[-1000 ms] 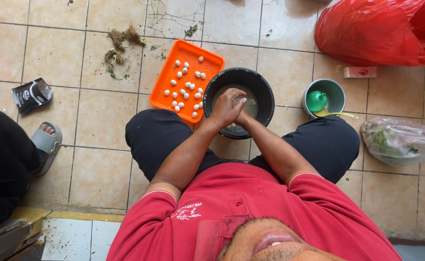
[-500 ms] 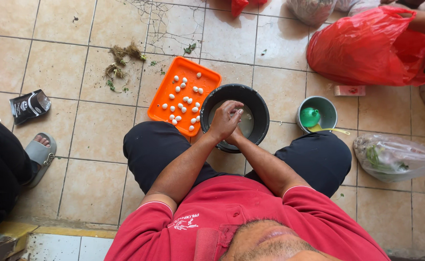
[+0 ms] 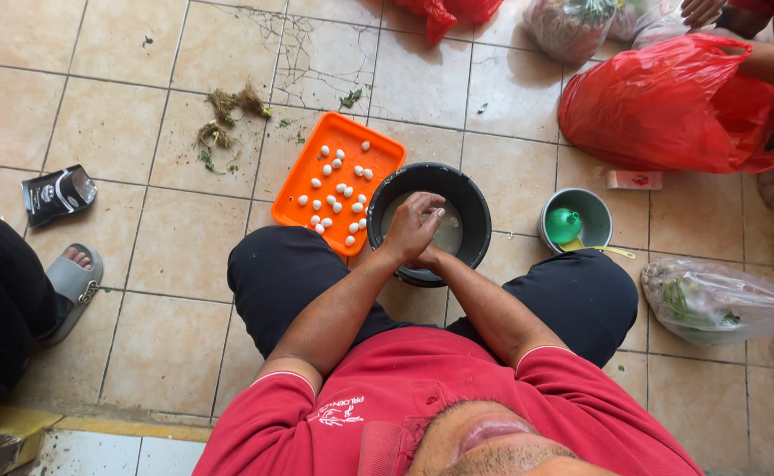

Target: The person sits on the floor and peels small white eggs by hand. They dip the eggs into a black bowl of water, remove the shells, and place the peeled eggs onto an orange tray.

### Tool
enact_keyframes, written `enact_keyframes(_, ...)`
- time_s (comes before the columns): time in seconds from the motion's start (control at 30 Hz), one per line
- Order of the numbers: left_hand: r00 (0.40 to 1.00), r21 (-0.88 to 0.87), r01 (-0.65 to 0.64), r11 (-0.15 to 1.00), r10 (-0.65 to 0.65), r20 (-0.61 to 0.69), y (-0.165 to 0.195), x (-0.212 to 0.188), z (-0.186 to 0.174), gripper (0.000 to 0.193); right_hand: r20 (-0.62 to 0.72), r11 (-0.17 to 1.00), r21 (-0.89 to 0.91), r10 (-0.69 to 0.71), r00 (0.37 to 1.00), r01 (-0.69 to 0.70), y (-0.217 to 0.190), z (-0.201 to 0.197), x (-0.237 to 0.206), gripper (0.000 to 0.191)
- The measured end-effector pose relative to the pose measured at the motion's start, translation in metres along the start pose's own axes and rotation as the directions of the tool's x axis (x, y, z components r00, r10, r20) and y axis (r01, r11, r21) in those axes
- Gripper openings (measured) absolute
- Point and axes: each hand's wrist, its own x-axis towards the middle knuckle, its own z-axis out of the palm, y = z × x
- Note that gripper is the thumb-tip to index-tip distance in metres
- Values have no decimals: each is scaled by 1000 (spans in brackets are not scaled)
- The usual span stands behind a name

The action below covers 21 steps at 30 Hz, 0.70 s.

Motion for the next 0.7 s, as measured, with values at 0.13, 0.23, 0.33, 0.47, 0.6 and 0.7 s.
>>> enact_keyframes(0.13, 1000, -22, -21, 1000, 21, 2, -2, 1, 2, 21, -53, 994, 22, 111, 992, -110, -4, 1, -3, 47)
enact_keyframes(0.23, 1000, -38, 28, 999, -28, 1, -5, -2, 2, 22, -137, 960, -81, 255, 957, -267, -8, 2, -4, 39)
enact_keyframes(0.33, 1000, -19, 11, 1000, -11, -13, -6, -2, 0, 21, -124, 953, -27, 296, 947, -301, -14, 9, -5, 40)
enact_keyframes(0.47, 999, -42, 36, 998, -36, -9, -4, 4, -2, 22, -81, 953, -42, 296, 952, -300, -18, 14, -3, 39)
enact_keyframes(0.6, 1000, 0, 4, 1000, -4, -11, -3, 10, -4, 21, -21, 945, -114, 306, 952, -306, -13, 11, -3, 38)
enact_keyframes(0.7, 997, 49, -52, 997, 54, -49, -6, 10, -6, 19, 58, 911, -223, 368, 928, -347, -6, 8, -4, 38)
